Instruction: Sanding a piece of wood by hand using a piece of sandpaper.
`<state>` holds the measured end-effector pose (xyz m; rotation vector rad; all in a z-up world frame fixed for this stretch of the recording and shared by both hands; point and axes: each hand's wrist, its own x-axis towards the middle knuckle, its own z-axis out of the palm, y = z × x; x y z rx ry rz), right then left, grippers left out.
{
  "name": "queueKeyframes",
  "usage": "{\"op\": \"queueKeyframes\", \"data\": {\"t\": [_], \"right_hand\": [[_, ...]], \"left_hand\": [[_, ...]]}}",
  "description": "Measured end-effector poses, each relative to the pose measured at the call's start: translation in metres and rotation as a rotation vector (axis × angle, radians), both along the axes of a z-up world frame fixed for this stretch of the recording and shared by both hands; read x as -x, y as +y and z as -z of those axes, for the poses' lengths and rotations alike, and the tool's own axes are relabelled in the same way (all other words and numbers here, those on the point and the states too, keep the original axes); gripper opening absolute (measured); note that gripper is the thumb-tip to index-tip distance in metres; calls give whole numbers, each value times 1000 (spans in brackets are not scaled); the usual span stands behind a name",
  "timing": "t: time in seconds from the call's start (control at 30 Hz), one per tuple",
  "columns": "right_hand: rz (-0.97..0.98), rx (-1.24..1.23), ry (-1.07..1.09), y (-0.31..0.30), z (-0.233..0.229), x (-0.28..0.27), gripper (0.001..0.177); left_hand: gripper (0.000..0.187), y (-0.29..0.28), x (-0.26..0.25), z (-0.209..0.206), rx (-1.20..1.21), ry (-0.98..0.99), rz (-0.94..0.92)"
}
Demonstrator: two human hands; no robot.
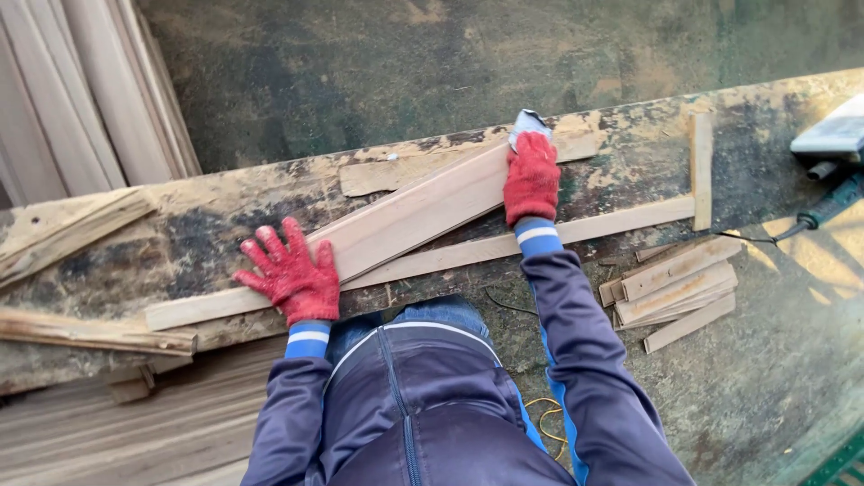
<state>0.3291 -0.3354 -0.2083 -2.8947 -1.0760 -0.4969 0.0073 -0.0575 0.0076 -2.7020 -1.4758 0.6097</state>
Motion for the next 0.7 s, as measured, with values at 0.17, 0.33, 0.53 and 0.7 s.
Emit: {"op": "queueKeyframes", "data": {"t": [0.17,0.33,0.53,0.7], "right_hand": [[-367,-182,23,93,-87,168,46],[-386,-914,812,32,-114,131,30],[-299,-239,-37,-35,-14,86,45],[-578,-396,232,-19,-84,115,49]], "left_hand": [[78,1,2,0,47,-76,-15],[78,1,1,-2,40,-106,-12],[77,-3,3,-2,47,-129,-11],[75,3,10,-1,27,-212,26]]}}
